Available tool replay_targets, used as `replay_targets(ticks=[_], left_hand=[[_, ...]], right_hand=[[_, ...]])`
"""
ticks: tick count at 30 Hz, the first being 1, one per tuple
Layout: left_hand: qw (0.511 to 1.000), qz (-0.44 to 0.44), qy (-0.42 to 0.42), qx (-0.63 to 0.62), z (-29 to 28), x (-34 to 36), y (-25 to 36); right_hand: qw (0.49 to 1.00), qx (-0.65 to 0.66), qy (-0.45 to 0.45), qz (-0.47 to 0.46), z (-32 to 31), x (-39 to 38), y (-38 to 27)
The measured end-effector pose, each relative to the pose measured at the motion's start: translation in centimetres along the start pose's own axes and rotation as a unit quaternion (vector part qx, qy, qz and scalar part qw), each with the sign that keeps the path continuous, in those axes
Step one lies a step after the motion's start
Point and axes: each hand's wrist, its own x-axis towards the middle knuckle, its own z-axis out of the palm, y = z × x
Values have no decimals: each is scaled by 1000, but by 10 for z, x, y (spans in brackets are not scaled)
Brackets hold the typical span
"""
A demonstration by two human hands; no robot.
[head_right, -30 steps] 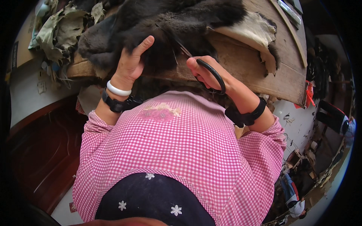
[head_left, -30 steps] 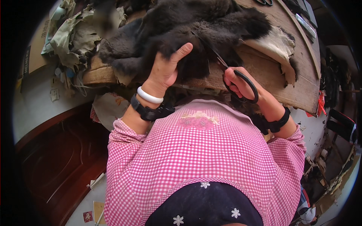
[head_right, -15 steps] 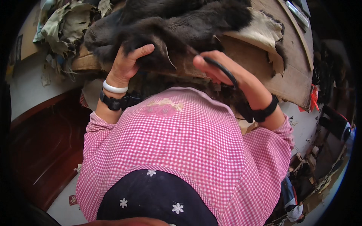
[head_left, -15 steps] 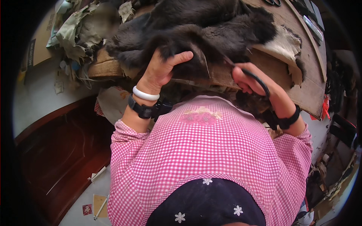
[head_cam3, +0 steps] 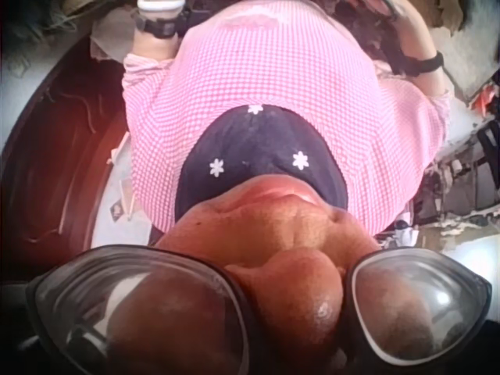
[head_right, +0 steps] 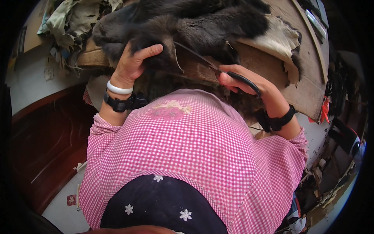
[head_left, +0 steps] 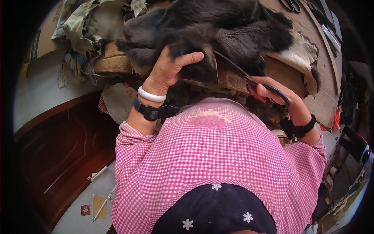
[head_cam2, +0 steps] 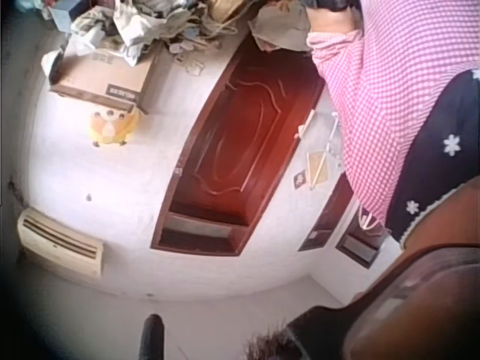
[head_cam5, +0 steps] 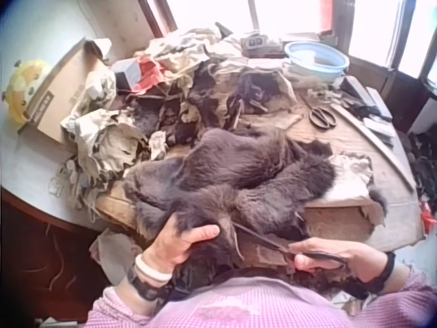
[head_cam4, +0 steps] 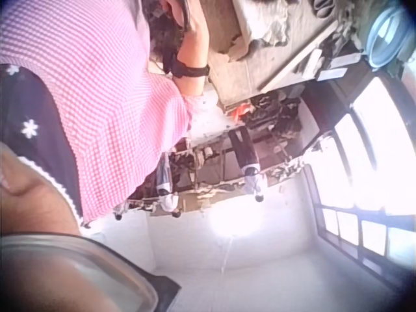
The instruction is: Trimming the edges of animal fur pelts using scissors on a wooden workbench
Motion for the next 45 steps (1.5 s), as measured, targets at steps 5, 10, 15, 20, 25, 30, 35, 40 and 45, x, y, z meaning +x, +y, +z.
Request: replay_targets(ticks=[5,10,15,20,25,30,35,40,45], left_hand=[[999,8,-2,50,-2,1,4],[999,18,8,35,-2,1,3],[1000,-7,-4,25,-15,0,2],[998,-10,-18,52,-24,0,4],[995,-25,-27,93,-34,1,3],[994,-37,-30,97,-35,2,2],[989,-34,-48,137,-36,3,1],[994,-16,-45,97,-19,5,3],[998,-16,-44,-40,-7,10,7]], right_hand=[[998,21,38,-44,-1,29,-1],[997,-10,31,-71,-8,47,-8],[997,-20,66,-29,-12,44,-28],[992,-112,50,3,-34,46,-25],[994,-93,49,-15,-32,54,-21],[995,-96,30,-25,-29,64,-24],[974,-213,38,-68,-38,61,-22],[976,-203,68,-44,-33,42,-31],[983,-109,128,-75,-27,2,-17]])
